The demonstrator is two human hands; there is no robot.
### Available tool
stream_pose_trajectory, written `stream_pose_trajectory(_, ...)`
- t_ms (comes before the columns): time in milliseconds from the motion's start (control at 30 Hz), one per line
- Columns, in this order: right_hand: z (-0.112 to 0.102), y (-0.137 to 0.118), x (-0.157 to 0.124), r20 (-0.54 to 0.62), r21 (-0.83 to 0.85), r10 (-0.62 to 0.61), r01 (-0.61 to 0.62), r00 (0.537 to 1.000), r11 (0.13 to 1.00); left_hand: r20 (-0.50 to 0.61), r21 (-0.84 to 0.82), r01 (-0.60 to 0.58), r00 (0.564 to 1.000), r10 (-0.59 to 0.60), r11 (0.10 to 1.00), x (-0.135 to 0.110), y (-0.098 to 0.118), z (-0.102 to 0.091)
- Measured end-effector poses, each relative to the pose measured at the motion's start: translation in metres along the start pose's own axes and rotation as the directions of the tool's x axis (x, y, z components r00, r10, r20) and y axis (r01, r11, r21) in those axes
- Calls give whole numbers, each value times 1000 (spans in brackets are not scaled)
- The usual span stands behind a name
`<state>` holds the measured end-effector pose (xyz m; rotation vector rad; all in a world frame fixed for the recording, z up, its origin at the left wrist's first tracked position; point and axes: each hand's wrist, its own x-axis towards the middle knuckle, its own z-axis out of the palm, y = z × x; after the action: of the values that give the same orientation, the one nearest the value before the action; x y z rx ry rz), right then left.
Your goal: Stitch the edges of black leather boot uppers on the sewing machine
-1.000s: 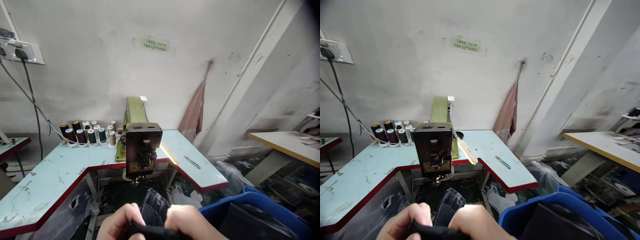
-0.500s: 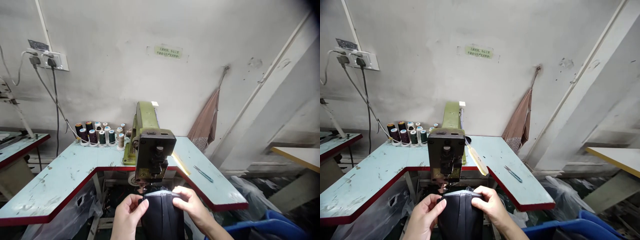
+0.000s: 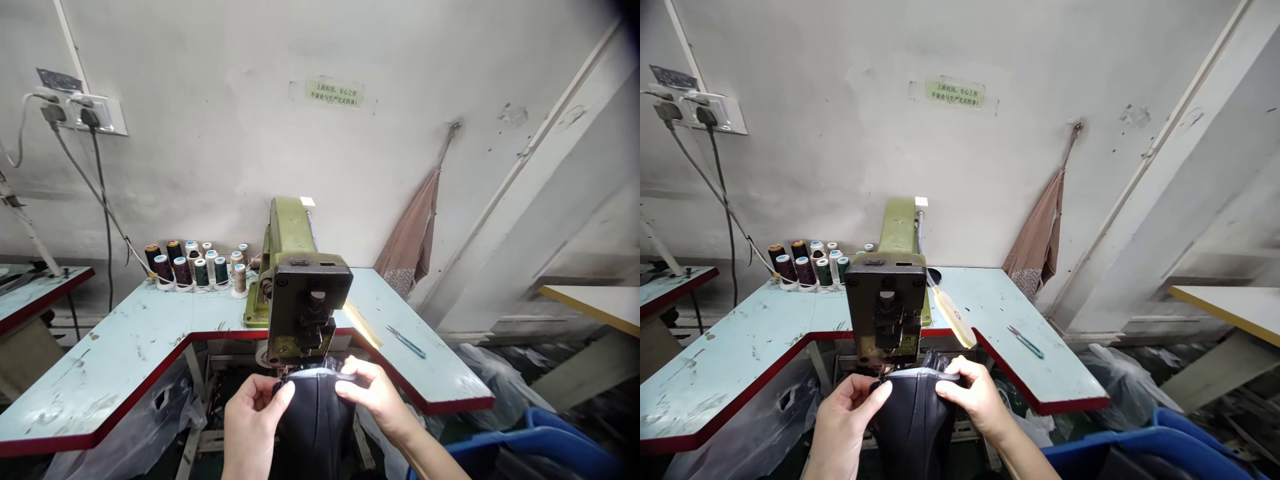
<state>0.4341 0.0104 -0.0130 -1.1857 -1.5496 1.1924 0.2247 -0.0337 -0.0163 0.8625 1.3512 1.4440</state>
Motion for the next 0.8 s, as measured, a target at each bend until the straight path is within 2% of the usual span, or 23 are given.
stream_pose_trajectory(167,3,0,5,4,-22,-46,46,999,999,-21,46,-38,999,39,998,3,-3,-5)
stream_pose_trajectory(300,8,-2,8,-13,-62,-72,71,997,996,-63,10,-50,997,50,999,5,-3,-8)
stream_pose_trajectory(400,14,-3,10,-10,-60,-108,107,994,992,-103,-44,-16,995,11,999,6,-3,-14)
stream_pose_trajectory(533,25,-6,10,-31,-73,-149,147,988,987,-103,-107,60,992,-71,992,12,-3,-24)
stream_pose_trajectory(800,47,-13,1,-115,-124,-237,223,965,967,-97,-128,76,991,-89,989,24,-4,-41)
